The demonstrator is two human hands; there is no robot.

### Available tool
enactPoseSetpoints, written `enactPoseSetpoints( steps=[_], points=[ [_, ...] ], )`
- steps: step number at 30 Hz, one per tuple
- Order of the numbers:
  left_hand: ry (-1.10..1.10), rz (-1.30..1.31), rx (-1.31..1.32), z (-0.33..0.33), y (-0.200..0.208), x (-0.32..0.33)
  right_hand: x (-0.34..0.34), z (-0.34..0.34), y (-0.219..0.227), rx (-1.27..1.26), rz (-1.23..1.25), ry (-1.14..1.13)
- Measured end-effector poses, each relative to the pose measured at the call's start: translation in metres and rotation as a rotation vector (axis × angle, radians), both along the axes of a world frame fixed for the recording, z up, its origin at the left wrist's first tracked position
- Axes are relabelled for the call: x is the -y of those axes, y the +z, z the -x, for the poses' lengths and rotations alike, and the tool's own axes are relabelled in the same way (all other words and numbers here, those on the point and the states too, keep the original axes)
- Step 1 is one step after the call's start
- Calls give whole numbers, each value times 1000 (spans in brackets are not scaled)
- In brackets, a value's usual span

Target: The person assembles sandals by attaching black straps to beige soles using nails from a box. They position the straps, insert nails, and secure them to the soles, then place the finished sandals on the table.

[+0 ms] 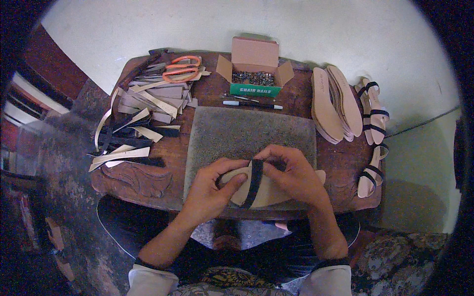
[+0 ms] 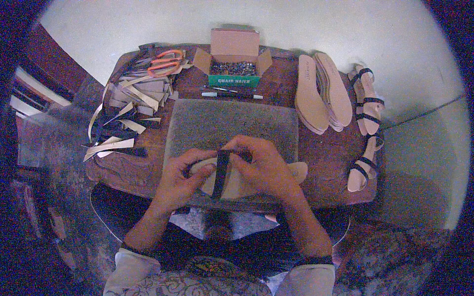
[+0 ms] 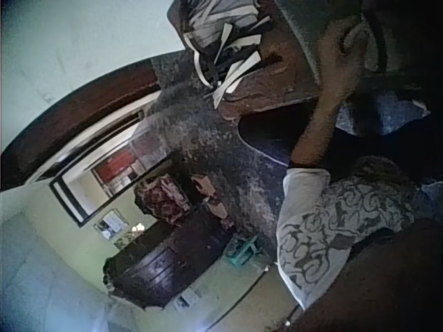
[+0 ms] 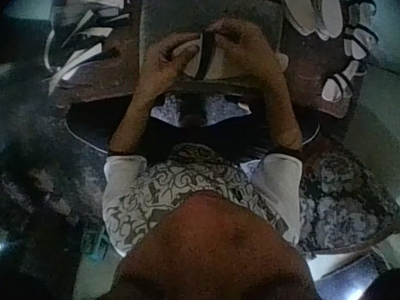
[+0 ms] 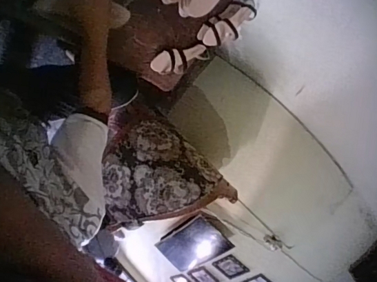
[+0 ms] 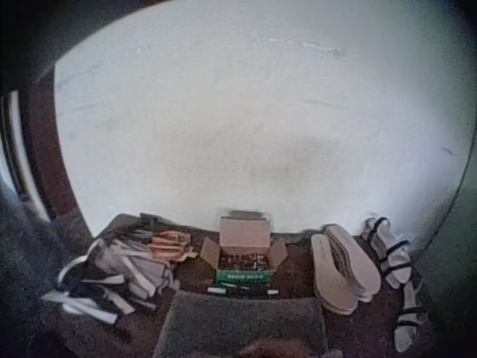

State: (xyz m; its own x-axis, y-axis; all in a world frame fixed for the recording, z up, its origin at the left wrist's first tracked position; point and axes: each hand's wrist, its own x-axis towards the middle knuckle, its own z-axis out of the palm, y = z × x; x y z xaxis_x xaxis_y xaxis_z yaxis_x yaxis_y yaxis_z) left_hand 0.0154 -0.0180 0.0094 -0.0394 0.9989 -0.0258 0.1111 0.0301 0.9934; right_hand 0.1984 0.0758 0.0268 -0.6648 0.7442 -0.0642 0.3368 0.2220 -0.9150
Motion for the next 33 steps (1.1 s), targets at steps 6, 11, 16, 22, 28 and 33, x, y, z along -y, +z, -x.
enactPoseSetpoints(
  steps=[6, 11, 16, 22, 28, 33],
  points=[
    [30, -107, -128, 1, -8, 0, 0, -1, -9, -70, 7, -9],
    [72, -91, -225, 1, 0, 2, -2, -2, -5, -67, 46, 42],
    [88, -117, -260, -2, 2, 4, -2, -2, -6, -99, 121, 49],
    [62, -120, -251, 0, -6, 3, -2, -4, -6, -98, 208, 61],
    [11, 11, -110, 2, -11, 4, -4, -4, -2, -51, 177, 101],
    [16, -106, -123, 2, -13, 3, -3, -3, 0, -41, 152, 88]
  ],
)
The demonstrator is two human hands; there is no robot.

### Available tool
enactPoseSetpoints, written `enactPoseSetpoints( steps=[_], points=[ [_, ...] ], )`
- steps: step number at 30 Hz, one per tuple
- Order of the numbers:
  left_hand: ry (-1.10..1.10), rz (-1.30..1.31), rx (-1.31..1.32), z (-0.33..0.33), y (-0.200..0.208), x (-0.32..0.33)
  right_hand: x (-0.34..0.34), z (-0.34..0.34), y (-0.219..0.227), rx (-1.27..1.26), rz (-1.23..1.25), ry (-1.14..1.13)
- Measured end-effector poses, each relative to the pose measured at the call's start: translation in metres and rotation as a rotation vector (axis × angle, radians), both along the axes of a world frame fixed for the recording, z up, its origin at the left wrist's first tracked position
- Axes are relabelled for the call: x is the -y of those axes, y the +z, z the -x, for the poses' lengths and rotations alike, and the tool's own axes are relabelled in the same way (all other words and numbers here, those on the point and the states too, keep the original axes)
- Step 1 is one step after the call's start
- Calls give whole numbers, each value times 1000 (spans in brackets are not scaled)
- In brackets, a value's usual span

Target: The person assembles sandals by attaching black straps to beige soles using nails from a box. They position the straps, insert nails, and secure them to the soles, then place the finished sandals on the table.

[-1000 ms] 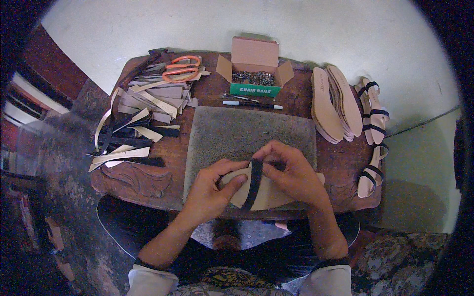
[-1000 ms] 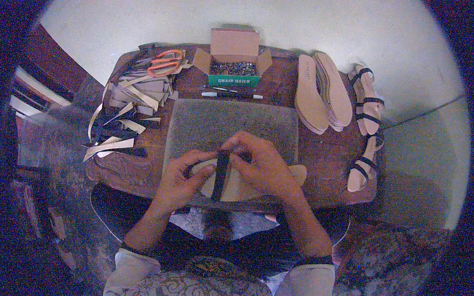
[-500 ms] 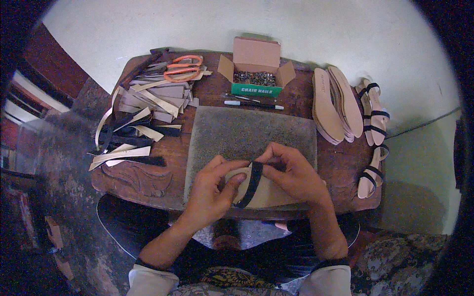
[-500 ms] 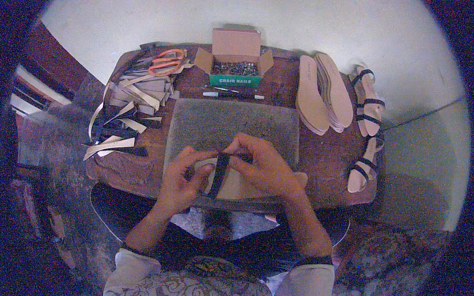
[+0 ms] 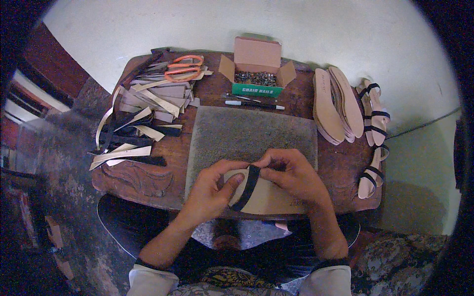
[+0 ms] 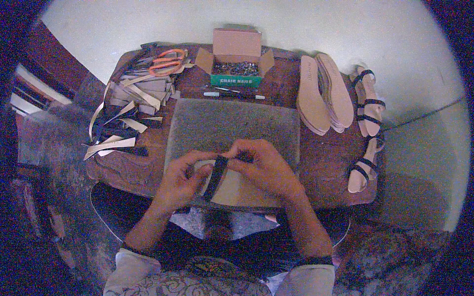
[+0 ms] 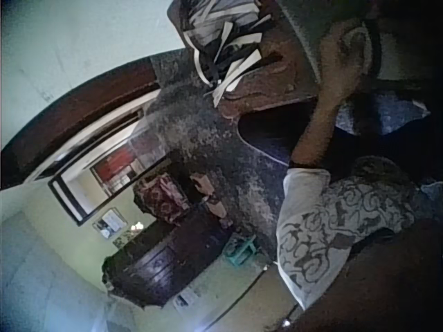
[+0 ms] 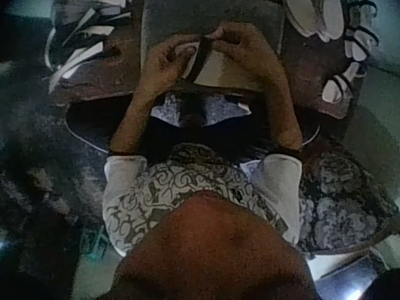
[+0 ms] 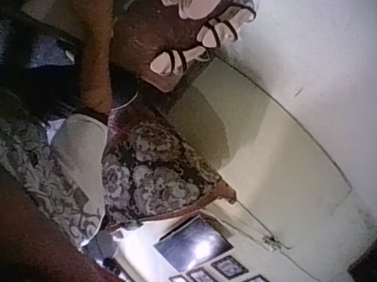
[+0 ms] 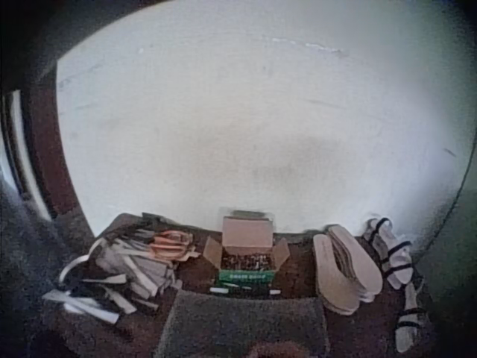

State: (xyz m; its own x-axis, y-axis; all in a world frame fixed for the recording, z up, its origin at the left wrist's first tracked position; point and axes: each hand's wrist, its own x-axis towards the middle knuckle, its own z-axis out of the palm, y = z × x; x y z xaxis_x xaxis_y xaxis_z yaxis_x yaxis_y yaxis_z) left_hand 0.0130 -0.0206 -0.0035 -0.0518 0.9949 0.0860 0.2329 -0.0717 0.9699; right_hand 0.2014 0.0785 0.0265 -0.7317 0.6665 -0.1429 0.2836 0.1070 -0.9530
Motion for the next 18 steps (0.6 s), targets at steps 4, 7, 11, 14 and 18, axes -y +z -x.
enactPoseSetpoints(
  steps=[4, 7, 11, 14, 18],
  points=[
    [20, 37, 52, -4, -2, 0, 0, 0, 0, 23, -51, -4],
    [30, 43, 59, -7, -2, 1, -2, -2, -2, 44, -114, 25],
    [49, 45, -10, -5, -3, 2, 5, 4, -3, 2, -143, -42],
    [71, 67, 8, -4, 0, 1, 11, 12, 4, -22, -255, -86],
    [97, 162, 42, -4, 1, 2, 8, 13, -4, -75, -401, -65]
  ],
)
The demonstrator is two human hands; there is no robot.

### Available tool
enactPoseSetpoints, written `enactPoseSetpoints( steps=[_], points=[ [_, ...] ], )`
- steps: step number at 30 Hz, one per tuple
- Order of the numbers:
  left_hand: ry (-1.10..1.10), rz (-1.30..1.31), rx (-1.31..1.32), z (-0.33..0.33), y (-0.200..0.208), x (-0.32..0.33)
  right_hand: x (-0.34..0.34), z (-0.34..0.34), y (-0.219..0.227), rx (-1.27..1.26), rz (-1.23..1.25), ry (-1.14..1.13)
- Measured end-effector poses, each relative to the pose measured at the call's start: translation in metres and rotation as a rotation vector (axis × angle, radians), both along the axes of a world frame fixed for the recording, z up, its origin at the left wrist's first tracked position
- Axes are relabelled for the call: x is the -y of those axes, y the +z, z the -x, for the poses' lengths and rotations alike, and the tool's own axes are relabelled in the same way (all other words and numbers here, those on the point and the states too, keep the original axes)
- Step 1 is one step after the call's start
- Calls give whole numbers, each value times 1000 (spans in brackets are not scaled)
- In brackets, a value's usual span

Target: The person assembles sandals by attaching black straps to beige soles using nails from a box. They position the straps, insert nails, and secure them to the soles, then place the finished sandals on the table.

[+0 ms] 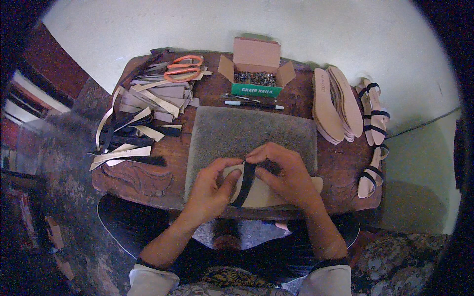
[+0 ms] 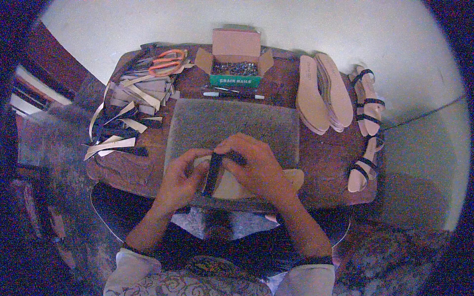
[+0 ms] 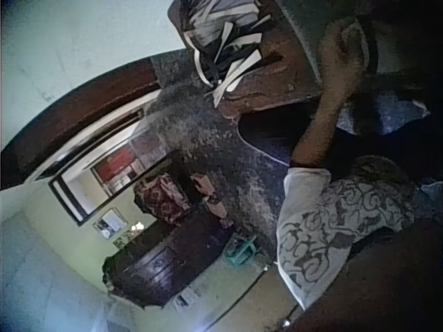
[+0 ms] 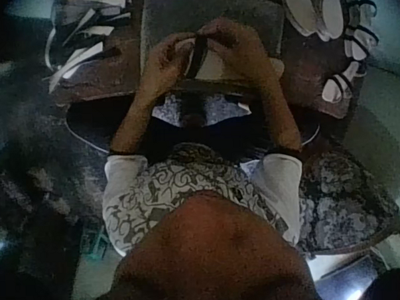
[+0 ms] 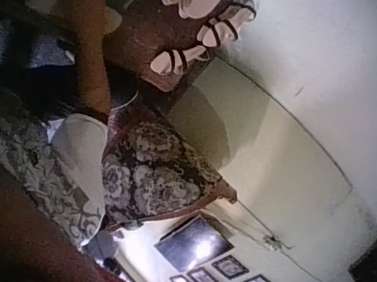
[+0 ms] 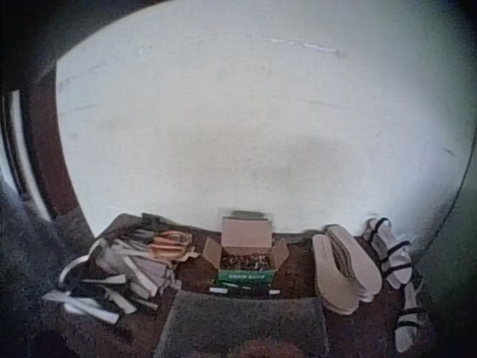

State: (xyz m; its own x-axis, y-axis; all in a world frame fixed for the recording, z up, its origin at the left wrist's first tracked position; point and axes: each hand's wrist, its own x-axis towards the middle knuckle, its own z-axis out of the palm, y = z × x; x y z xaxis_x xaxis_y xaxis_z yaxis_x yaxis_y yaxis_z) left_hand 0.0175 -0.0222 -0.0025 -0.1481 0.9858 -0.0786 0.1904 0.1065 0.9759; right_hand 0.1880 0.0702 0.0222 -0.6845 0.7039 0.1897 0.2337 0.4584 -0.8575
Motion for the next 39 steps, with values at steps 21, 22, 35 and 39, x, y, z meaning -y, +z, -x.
enactPoseSetpoints(
  steps=[21, 22, 35, 39],
  points=[
    [50, -113, 15, 18, -4, -1, -40, -19, -7, 326, -301, -287],
    [43, -67, 37, 19, -4, 0, -43, -17, -13, 361, -292, -279],
    [134, 32, 113, 19, 18, -1, -29, -6, 17, 159, -193, -54],
    [134, -60, 171, 19, 29, -10, -12, -3, 32, 59, -150, -20]
  ],
)
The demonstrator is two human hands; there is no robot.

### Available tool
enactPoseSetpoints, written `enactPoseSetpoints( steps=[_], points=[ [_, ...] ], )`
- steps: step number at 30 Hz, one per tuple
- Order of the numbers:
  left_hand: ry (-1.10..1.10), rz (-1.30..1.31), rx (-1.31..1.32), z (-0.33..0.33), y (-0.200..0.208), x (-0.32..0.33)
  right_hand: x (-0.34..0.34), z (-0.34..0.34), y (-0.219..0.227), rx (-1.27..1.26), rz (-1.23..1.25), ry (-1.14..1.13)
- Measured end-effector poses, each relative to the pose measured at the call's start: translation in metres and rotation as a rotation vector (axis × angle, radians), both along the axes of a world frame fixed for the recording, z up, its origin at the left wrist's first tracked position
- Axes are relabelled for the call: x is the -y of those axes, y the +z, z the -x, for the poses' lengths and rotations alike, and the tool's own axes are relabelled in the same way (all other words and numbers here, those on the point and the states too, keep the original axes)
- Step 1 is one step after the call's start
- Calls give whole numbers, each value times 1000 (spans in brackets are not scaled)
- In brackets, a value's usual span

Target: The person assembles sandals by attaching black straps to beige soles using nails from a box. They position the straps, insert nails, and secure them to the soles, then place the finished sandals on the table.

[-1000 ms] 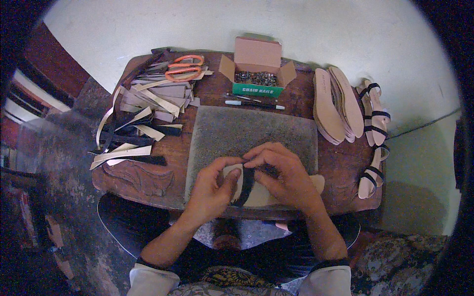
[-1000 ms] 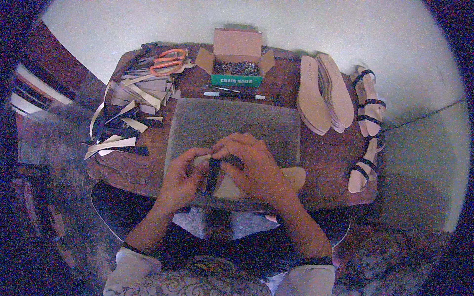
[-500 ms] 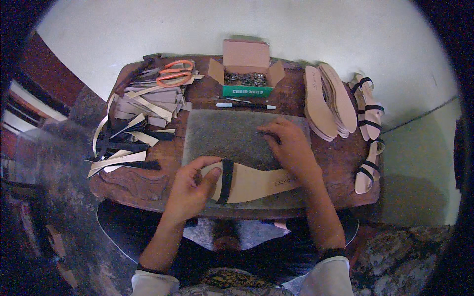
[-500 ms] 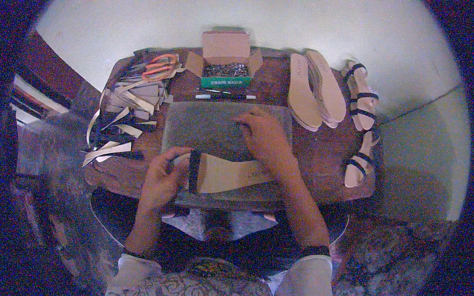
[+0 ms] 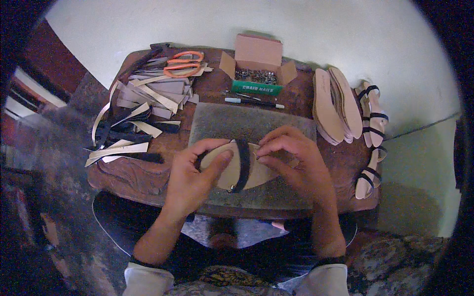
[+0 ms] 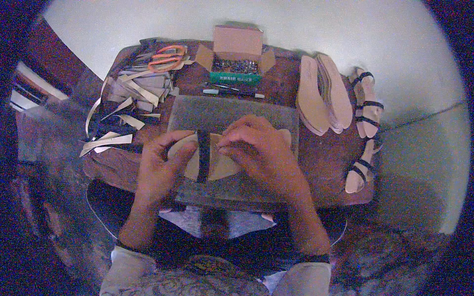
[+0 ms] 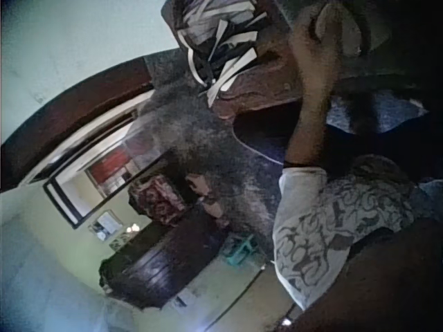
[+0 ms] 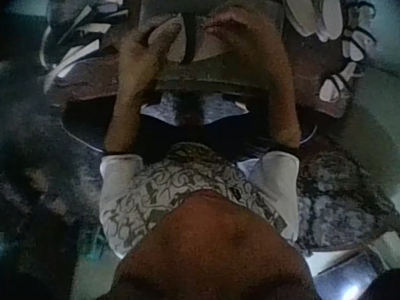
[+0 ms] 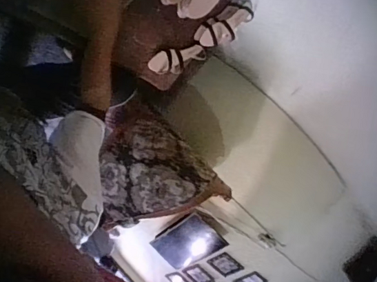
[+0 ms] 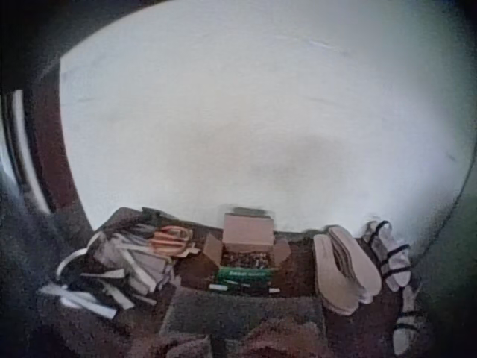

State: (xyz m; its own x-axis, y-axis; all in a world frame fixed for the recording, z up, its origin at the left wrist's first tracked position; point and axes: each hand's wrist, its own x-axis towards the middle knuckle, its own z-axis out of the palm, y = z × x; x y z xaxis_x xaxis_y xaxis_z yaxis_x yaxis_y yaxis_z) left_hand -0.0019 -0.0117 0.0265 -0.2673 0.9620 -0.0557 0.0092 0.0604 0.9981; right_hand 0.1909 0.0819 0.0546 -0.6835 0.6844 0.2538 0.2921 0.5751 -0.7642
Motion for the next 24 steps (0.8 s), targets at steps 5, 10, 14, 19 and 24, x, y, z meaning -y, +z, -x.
enactPoseSetpoints(
  steps=[5, 10, 14, 19, 24],
  points=[
    [-2, -164, -100, -10, 17, -3, -1, 3, -4, -163, 21, -25],
    [44, -322, -213, -18, 19, -8, -2, -1, -10, -262, 106, -33],
    [54, -304, -184, -18, 10, -3, 2, 2, -12, -259, 164, -16],
    [64, -325, -153, -19, 6, -2, 3, 7, -13, -253, 220, -80],
    [68, -356, -168, -22, 10, -3, 3, 6, -13, -289, 270, -74]
  ],
)
